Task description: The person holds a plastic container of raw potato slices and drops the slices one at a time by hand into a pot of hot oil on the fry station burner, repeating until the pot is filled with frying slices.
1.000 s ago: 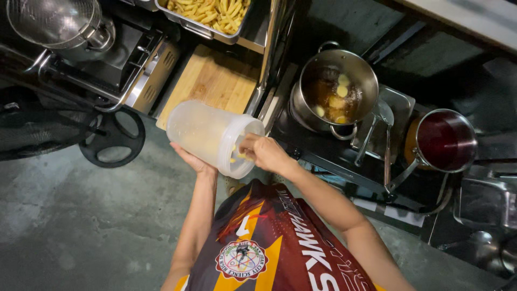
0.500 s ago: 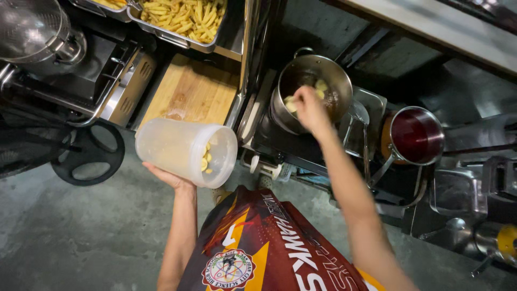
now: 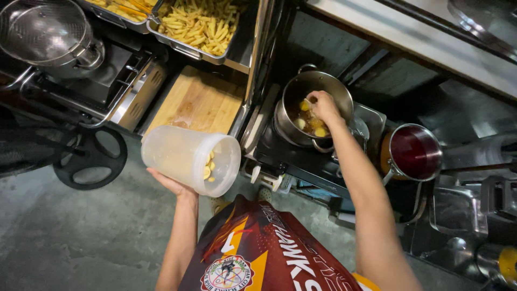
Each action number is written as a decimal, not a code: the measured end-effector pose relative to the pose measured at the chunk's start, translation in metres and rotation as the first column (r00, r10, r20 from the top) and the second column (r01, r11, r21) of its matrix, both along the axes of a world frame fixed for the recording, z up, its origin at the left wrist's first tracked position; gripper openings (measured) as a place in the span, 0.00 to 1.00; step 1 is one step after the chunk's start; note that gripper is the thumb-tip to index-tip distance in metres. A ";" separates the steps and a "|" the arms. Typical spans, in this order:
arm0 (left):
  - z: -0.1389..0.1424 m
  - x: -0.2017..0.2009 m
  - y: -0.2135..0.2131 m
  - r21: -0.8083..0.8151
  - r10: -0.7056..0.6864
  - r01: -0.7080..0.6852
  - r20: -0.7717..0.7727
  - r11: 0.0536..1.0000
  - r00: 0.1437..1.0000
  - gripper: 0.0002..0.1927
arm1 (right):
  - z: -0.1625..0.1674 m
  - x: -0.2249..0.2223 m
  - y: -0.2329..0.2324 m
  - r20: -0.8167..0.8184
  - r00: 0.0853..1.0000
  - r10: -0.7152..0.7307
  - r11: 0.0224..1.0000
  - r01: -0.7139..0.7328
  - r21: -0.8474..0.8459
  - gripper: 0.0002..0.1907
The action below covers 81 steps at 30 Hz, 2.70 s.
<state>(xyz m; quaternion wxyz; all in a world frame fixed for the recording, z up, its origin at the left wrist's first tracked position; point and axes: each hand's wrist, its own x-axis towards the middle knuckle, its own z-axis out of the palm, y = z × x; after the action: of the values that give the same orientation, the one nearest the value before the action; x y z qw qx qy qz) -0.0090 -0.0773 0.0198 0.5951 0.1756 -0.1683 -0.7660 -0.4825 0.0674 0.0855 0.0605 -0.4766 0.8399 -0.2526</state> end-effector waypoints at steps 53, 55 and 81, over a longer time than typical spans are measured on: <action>0.018 -0.026 -0.007 0.070 -0.079 0.080 -0.018 0.994 0.997 0.42 | 0.040 0.273 -0.077 0.107 0.701 0.705 0.670 -0.708 0.224 0.13; 0.018 -0.027 -0.006 0.078 -0.093 0.095 -0.035 0.992 0.995 0.41 | 0.040 0.273 -0.075 0.133 0.719 0.682 0.689 -0.693 0.214 0.12; 0.006 -0.032 0.001 0.077 -0.145 0.149 -0.053 0.986 0.988 0.43 | 0.041 0.272 -0.024 -0.228 0.688 0.689 0.716 -0.695 0.069 0.13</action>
<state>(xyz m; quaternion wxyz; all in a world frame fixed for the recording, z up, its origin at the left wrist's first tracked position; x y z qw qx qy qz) -0.0405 -0.0762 0.0257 0.5333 0.1684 -0.1356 -0.8178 -0.2109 0.0438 0.1261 0.0450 -0.7850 0.5964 -0.1617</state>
